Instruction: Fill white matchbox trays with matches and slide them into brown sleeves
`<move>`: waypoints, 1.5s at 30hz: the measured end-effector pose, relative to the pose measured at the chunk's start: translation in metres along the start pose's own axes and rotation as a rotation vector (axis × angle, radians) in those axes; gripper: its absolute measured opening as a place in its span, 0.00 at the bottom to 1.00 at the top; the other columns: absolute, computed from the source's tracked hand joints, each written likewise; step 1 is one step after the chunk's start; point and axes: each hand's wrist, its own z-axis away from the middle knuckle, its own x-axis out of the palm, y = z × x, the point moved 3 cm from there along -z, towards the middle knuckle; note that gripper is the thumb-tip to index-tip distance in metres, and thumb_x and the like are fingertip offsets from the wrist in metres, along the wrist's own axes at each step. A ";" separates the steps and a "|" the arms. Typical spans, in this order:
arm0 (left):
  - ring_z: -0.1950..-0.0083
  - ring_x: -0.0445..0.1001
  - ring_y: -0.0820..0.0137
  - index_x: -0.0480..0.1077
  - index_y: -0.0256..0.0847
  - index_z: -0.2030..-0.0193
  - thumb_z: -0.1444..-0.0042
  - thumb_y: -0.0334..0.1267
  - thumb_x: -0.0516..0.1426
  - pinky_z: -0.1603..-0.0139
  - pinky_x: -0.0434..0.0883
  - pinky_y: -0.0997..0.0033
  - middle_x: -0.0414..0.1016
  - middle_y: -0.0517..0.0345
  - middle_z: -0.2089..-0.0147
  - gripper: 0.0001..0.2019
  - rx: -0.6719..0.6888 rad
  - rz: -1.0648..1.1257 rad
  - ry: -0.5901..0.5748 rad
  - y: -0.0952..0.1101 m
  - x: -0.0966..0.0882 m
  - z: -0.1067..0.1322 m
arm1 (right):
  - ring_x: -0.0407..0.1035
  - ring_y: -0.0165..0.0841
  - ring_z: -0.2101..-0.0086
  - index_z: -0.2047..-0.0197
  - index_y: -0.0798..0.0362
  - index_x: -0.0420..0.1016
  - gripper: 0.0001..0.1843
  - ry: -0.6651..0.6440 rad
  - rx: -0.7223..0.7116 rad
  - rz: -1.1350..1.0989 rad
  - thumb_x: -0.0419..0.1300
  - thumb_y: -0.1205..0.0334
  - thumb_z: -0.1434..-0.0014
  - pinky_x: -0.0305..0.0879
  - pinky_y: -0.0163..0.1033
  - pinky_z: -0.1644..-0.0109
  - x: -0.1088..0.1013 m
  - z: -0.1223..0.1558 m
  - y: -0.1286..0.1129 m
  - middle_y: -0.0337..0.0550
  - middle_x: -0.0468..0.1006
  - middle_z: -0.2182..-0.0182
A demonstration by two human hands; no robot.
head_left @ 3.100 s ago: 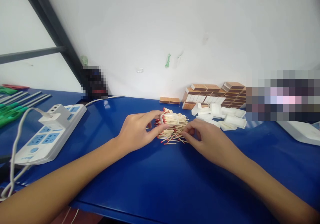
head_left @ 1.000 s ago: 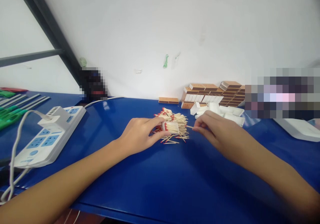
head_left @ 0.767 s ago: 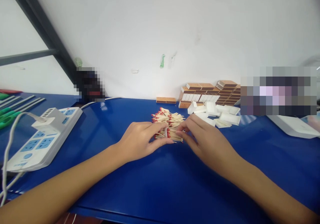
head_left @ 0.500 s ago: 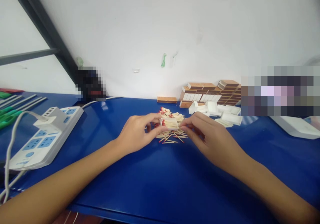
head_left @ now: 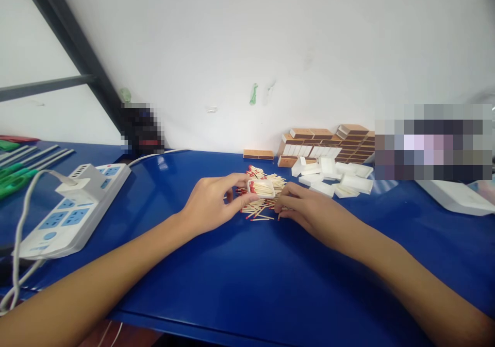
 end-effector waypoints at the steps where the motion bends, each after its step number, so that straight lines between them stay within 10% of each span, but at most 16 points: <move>1: 0.71 0.75 0.78 0.74 0.43 0.44 0.35 0.50 0.62 0.71 0.71 0.77 0.85 0.64 0.58 0.18 0.010 -0.005 -0.003 0.000 0.001 0.000 | 0.70 0.33 0.62 0.53 0.49 0.73 0.09 -0.003 0.010 0.002 0.53 0.68 0.29 0.66 0.39 0.59 0.001 0.000 0.000 0.44 0.71 0.56; 6: 0.71 0.75 0.78 0.74 0.43 0.45 0.34 0.51 0.61 0.71 0.71 0.76 0.85 0.64 0.58 0.18 0.041 -0.055 0.001 -0.002 0.002 0.001 | 0.69 0.32 0.66 0.59 0.51 0.70 0.09 -0.028 0.067 0.011 0.50 0.67 0.28 0.65 0.39 0.62 0.000 -0.001 -0.003 0.44 0.70 0.59; 14: 0.70 0.78 0.74 0.76 0.41 0.47 0.34 0.54 0.60 0.66 0.74 0.73 0.83 0.60 0.63 0.20 0.094 -0.128 -0.003 0.003 0.006 0.005 | 0.68 0.34 0.65 0.57 0.50 0.68 0.05 0.420 0.081 -0.024 0.53 0.66 0.28 0.64 0.39 0.61 -0.026 0.000 -0.018 0.42 0.71 0.63; 23: 0.70 0.78 0.73 0.75 0.40 0.46 0.35 0.54 0.61 0.67 0.74 0.74 0.83 0.60 0.65 0.20 0.126 -0.066 -0.004 0.015 0.006 0.006 | 0.69 0.31 0.65 0.54 0.50 0.72 0.05 0.506 0.015 -0.040 0.56 0.66 0.28 0.64 0.36 0.62 -0.018 0.001 -0.027 0.41 0.75 0.61; 35: 0.72 0.76 0.77 0.74 0.42 0.46 0.35 0.52 0.62 0.68 0.72 0.74 0.85 0.62 0.59 0.19 -0.030 -0.072 0.031 0.000 0.000 0.000 | 0.71 0.35 0.68 0.65 0.50 0.72 0.08 -0.068 0.232 0.014 0.57 0.63 0.32 0.64 0.40 0.66 -0.010 0.005 0.005 0.43 0.76 0.66; 45: 0.72 0.77 0.73 0.76 0.40 0.47 0.35 0.55 0.60 0.69 0.71 0.73 0.82 0.61 0.67 0.21 0.120 -0.117 -0.067 0.004 0.008 0.007 | 0.66 0.33 0.69 0.60 0.50 0.70 0.07 0.298 0.140 -0.061 0.55 0.59 0.29 0.62 0.39 0.65 -0.029 0.002 -0.011 0.41 0.73 0.66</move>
